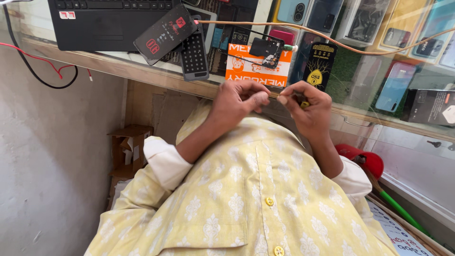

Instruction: The person manipulates a small orange cable and a black connector, attempting to join them using a yellow tool. The camera is extremely unstable and rotates rapidly throughout the clip, making the view constantly unstable and motion-blurred.

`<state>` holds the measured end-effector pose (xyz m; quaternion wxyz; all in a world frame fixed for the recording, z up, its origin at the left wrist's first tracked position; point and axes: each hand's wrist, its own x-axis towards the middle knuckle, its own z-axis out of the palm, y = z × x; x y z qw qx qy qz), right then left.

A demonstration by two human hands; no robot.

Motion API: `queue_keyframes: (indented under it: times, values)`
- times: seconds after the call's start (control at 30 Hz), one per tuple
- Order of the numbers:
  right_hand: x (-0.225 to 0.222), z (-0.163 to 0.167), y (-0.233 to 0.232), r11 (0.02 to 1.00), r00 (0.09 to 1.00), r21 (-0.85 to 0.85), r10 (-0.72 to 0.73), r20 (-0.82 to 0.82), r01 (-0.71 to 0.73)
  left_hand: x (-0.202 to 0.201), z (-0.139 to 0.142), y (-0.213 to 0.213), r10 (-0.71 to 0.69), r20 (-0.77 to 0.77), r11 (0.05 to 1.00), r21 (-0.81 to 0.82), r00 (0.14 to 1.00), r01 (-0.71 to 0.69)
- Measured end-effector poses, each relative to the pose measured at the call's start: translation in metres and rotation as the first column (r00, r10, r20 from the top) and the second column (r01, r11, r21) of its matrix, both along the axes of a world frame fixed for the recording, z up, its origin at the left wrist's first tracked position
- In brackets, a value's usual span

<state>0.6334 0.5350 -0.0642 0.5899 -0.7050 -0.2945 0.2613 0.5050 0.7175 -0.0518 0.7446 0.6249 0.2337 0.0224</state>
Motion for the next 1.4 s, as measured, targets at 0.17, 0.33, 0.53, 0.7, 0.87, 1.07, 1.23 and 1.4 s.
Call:
queue_keyframes:
  times: [0.17,0.33,0.53,0.7,0.87,1.07,1.23,1.4]
  values:
    - [0.006,-0.041,-0.001,0.987,0.978,-0.081,-0.149,-0.147,0.138,0.012,-0.049,0.016,0.129,-0.067,0.807,0.586,0.989,-0.065]
    - [0.01,-0.064,-0.008,0.975,0.957,-0.138,-0.203,-0.208,0.176,0.028,-0.091,0.024,0.116,0.118,0.644,0.747,0.986,-0.165]
    - [0.014,-0.074,-0.01,0.98,0.965,-0.09,-0.192,-0.177,0.178,0.036,-0.103,0.028,-0.021,0.196,0.507,0.847,0.98,-0.159]
    - [0.018,-0.073,-0.012,0.984,0.979,-0.075,-0.168,-0.115,0.16,0.039,-0.103,0.028,-0.069,0.173,0.484,0.867,0.983,-0.118]
    - [0.026,-0.06,-0.009,0.976,0.956,-0.092,-0.211,-0.202,0.196,0.044,-0.087,0.024,-0.103,0.226,0.485,0.862,0.969,-0.15]
    - [0.037,-0.033,-0.007,0.981,0.948,-0.074,-0.192,-0.253,0.179,0.041,-0.037,0.021,-0.124,0.286,0.553,0.815,0.95,-0.173]
    - [0.042,0.004,-0.006,0.992,0.96,-0.03,-0.123,-0.25,0.119,0.047,0.011,0.014,-0.235,0.306,0.585,0.803,0.922,-0.118]
    - [0.047,0.051,-0.005,0.994,0.974,0.087,-0.047,-0.221,0.068,0.061,0.054,0.006,-0.324,0.375,0.49,0.852,0.868,-0.185]
